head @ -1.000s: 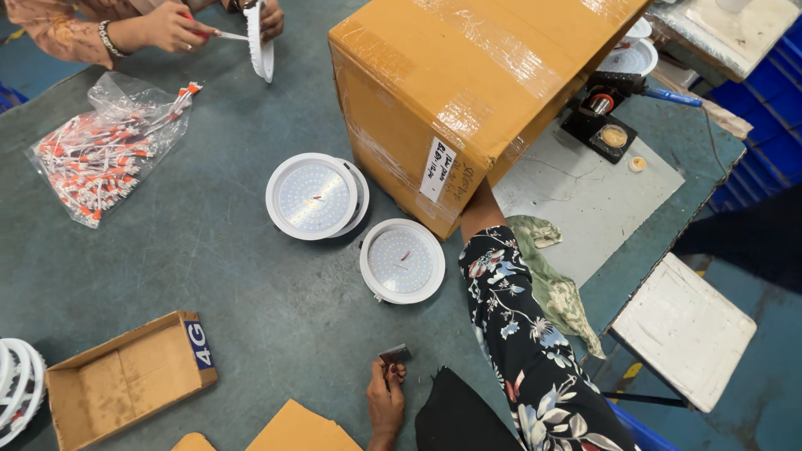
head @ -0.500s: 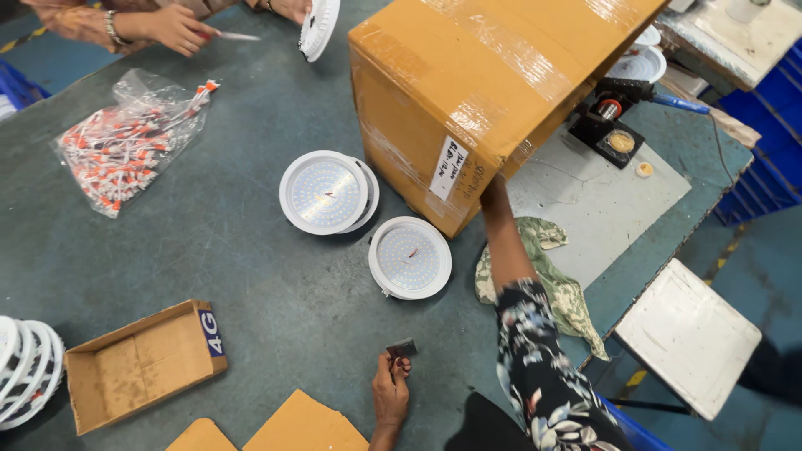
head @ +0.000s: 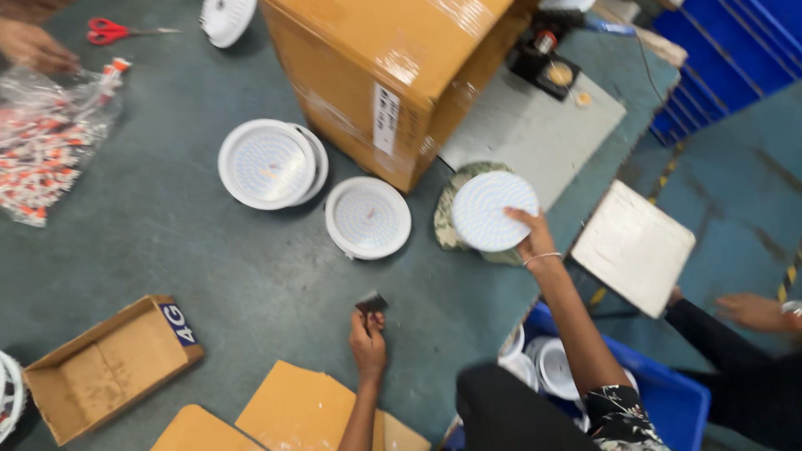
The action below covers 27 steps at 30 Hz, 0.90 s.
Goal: The person scoops a white paste from a container and spreads it onto the interior surface of white circular LED light housings using a small metal spatula. After coating each unit, the person places it into a blue bin and repeats the process with additional housings.
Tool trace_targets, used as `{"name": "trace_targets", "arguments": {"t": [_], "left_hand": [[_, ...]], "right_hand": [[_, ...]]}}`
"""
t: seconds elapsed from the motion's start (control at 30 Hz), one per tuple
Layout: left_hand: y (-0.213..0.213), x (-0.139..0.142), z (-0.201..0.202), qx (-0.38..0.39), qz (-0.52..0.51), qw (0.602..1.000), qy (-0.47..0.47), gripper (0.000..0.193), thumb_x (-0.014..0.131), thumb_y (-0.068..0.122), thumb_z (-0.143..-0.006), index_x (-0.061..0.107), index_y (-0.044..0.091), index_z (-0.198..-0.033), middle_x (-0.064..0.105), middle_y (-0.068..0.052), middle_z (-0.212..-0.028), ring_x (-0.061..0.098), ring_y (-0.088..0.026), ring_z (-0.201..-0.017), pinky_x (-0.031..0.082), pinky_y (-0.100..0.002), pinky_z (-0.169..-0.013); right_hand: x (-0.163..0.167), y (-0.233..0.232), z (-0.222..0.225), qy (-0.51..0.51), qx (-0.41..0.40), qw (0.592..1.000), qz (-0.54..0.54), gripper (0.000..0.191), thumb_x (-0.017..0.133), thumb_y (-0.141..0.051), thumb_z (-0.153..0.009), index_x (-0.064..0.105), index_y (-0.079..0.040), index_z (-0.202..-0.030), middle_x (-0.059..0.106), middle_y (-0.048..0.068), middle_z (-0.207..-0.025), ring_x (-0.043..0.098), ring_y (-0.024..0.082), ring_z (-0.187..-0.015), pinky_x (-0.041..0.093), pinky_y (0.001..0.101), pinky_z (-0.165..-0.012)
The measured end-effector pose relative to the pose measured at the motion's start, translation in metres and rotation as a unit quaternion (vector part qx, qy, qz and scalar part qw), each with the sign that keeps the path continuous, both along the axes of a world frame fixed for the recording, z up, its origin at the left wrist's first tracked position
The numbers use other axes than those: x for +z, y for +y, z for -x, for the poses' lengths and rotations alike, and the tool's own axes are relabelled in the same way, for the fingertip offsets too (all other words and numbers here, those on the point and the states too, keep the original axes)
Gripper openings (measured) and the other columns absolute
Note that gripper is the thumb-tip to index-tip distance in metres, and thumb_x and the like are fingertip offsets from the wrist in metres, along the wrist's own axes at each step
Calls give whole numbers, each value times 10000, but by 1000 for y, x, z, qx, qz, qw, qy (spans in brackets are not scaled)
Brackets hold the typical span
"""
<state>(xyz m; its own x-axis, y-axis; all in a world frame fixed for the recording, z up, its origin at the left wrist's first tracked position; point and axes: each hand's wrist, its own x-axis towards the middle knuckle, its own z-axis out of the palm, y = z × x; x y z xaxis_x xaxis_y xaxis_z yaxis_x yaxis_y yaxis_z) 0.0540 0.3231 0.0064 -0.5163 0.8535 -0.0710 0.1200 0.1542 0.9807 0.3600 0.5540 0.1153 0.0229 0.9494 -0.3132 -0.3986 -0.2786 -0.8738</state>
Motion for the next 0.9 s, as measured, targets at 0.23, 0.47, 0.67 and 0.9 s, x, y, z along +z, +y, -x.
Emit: {"name": "trace_targets", "arguments": {"t": [0.23, 0.47, 0.67, 0.9], "left_hand": [[0, -3, 8, 10, -20, 998, -67, 115, 516, 86, -1055, 544, -25, -1047, 733, -101, -878, 684, -157, -752, 557, -303, -751], [3, -11, 24, 1, -44, 979, -197, 102, 482, 63, -1057, 481, -31, -1098, 731, -154, -954, 734, -187, -829, 588, -301, -805], [0, -14, 26, -6, -18, 989, -146, 116, 490, 66, -1056, 490, -36, -1111, 741, -177, -967, 746, -206, -830, 574, -305, -786], [-4, -14, 23, 7, -23, 991, -131, 126, 497, 64, -1046, 491, -43, -1112, 743, -185, -963, 750, -220, -838, 565, -302, -781]], "right_hand": [[-60, -118, 35, -73, 215, 963, 147, 638, 845, -164, -716, 586, -21, -1281, 732, 127, -1114, 718, 232, -1034, 579, 387, -908], [-55, -144, 91, -195, 439, 870, 109, 719, 903, -189, -618, 546, -53, -1228, 723, 137, -1050, 694, 221, -1026, 530, 344, -904], [-40, -116, 113, -251, 524, 811, 69, 741, 914, -309, -632, 572, -40, -1232, 708, 109, -1090, 682, 219, -1046, 538, 353, -912], [-29, -80, 118, -387, 663, 630, -120, 585, 849, -442, -789, 722, 6, -1143, 740, 133, -1046, 682, 196, -946, 548, 354, -884]]}}
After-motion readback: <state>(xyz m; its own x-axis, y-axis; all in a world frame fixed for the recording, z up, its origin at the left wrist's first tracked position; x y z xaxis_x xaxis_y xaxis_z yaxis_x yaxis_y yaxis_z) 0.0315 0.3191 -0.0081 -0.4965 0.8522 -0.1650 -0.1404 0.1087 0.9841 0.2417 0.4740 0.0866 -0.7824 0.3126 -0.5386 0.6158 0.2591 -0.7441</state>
